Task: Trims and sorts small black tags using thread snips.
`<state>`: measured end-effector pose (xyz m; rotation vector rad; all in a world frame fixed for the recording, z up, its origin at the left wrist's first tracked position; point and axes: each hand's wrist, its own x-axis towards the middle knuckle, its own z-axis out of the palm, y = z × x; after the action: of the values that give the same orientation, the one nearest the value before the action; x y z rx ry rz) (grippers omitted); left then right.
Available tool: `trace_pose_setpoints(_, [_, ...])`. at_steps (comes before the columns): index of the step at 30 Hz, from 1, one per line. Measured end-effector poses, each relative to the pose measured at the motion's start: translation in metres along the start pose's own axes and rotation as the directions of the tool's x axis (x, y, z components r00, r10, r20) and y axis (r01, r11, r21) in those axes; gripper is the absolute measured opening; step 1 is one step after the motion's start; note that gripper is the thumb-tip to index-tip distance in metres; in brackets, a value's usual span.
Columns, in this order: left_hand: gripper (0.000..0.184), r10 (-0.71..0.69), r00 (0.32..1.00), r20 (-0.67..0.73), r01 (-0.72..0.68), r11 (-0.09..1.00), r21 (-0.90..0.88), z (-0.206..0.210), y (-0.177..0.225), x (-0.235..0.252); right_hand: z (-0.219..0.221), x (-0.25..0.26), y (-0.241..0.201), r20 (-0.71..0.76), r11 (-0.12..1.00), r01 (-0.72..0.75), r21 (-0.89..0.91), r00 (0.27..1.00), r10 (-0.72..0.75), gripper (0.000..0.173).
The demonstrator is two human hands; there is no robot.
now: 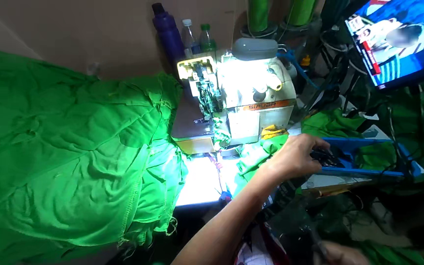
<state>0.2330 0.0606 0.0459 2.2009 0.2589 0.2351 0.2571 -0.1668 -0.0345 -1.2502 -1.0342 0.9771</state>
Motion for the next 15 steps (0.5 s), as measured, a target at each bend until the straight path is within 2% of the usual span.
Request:
trace_pose_setpoints(1, [0.038, 0.037, 0.999, -0.021, -0.039, 0.998, -0.051, 0.003, -0.001, -0.012, 0.001, -0.001, -0.003, -0.128, 1.000, -0.014, 0.012, 0.992, 0.015, 0.011])
trace_pose_setpoints(3, [0.037, 0.116, 0.993, -0.038, -0.122, 0.969, -0.215, 0.008, -0.003, -0.046, 0.000, 0.002, -0.010, -0.306, 1.000, 0.030, -0.009, 0.951, -0.031, 0.011])
trace_pose_setpoints(5, [0.035, 0.220, 0.970, -0.107, -0.243, 0.907, -0.345, 0.023, -0.010, -0.086, 0.001, 0.010, -0.015, -0.331, 0.995, 0.087, -0.057, 0.938, -0.101, 0.012])
trace_pose_setpoints(7, [0.033, 0.265, 0.940, -0.215, -0.332, 0.858, -0.391, 0.036, -0.022, -0.124, 0.009, 0.019, -0.020, -0.270, 0.992, 0.097, -0.076, 0.956, -0.114, 0.011])
trace_pose_setpoints(8, [0.033, 0.242, 0.932, -0.268, -0.339, 0.843, -0.417, 0.040, -0.029, -0.142, 0.014, 0.024, -0.022, -0.236, 0.993, 0.080, -0.089, 0.967, -0.099, 0.009])
trace_pose_setpoints(10, [0.032, 0.093, 0.931, -0.352, -0.265, 0.837, -0.478, 0.040, -0.038, -0.178, 0.024, 0.033, -0.025, -0.181, 0.990, 0.017, -0.139, 0.983, -0.042, 0.005])
trace_pose_setpoints(12, [0.031, -0.088, 0.903, -0.420, -0.157, 0.843, -0.514, 0.035, -0.039, -0.210, 0.029, 0.045, -0.022, -0.115, 0.949, -0.008, -0.315, 0.993, -0.030, 0.014])
trace_pose_setpoints(15, [0.032, -0.220, 0.836, -0.504, -0.107, 0.834, -0.542, 0.035, -0.038, -0.243, 0.041, 0.070, -0.017, -0.032, 0.714, 0.072, -0.697, 0.991, -0.131, 0.033])
